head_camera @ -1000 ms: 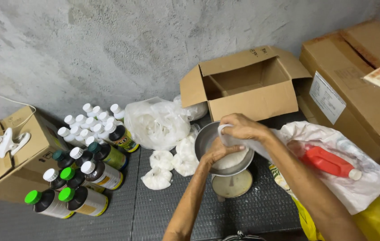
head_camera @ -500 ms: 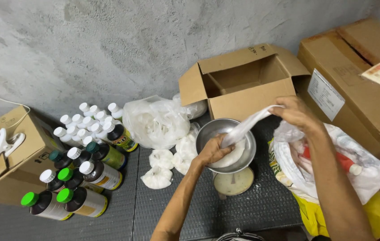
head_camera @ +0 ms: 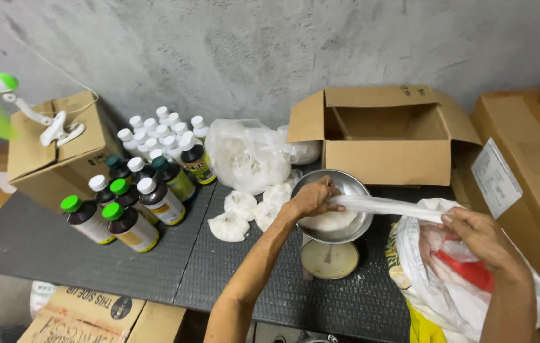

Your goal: Weighing white powder using a scoop and a mechanical scale, then putting it into small plastic bags and tying them.

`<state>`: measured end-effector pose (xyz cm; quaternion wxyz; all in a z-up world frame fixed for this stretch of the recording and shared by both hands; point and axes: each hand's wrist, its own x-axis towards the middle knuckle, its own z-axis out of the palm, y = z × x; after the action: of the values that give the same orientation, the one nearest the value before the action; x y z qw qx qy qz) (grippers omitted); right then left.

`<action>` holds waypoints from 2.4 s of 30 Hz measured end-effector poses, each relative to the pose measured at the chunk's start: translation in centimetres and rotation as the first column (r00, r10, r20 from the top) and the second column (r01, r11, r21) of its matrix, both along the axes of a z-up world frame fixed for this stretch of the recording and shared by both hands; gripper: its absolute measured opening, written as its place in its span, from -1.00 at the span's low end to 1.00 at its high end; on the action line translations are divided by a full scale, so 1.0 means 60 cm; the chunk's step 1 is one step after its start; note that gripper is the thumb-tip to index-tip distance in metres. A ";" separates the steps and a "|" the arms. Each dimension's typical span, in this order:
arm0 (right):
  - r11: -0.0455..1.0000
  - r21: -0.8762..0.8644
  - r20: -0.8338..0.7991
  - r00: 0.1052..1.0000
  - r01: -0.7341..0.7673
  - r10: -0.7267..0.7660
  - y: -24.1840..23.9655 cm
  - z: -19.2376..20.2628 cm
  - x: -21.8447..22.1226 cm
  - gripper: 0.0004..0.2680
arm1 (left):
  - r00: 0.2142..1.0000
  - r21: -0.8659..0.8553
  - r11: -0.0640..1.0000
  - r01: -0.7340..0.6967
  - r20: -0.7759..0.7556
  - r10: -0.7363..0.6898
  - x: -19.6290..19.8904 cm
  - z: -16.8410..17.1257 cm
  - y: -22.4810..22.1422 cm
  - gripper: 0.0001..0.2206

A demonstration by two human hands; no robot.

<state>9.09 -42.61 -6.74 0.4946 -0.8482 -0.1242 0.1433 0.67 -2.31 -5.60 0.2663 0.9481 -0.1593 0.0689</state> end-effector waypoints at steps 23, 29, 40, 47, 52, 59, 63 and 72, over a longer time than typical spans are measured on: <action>0.821 -0.384 0.710 0.433 -0.423 0.556 0.160 0.205 -0.275 -0.46 | 0.944 -0.128 0.956 -0.264 0.171 0.284 -0.253 0.049 -0.135 -0.83; 0.642 -0.539 0.430 0.478 -0.544 0.766 0.233 0.036 -0.311 -0.60 | 0.927 -0.173 0.914 -0.366 0.018 0.375 -0.364 -0.072 -0.155 -0.81; 0.746 -0.252 0.385 0.644 -0.616 0.661 0.362 -0.117 -0.333 -0.89 | 0.849 -0.176 0.836 -0.521 -0.213 0.484 -0.420 -0.238 -0.068 -0.82; 0.802 -0.295 0.217 0.781 -0.520 0.586 0.419 -0.175 -0.272 -0.85 | 0.869 -0.167 0.858 -0.486 -0.204 0.452 -0.399 -0.297 0.025 -0.74; 0.771 -0.341 -0.031 0.827 -0.537 0.562 0.431 -0.285 -0.237 -0.81 | 0.932 -0.196 0.913 -0.357 -0.145 0.333 -0.380 -0.392 0.084 -0.80; 0.499 -0.311 -0.403 0.588 -0.809 0.702 0.407 -0.313 -0.288 -0.77 | 0.912 -0.311 0.865 -0.395 -0.250 0.326 -0.408 -0.397 0.100 -0.81; 0.712 0.238 -0.489 0.552 -0.660 0.675 0.403 -0.332 -0.282 -0.82 | 0.917 -0.386 0.833 -0.396 -0.217 0.335 -0.425 -0.394 0.086 -0.72; 0.871 0.490 -0.740 0.513 -0.031 0.435 0.474 -0.205 -0.311 -0.93 | 0.888 -0.343 0.827 -0.446 -0.285 0.361 -0.419 -0.414 0.088 -0.57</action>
<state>-9.55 -14.19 -19.03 0.6369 -0.5247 -0.0179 0.5646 -24.46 2.94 -30.43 0.4485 0.8874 0.0919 0.0553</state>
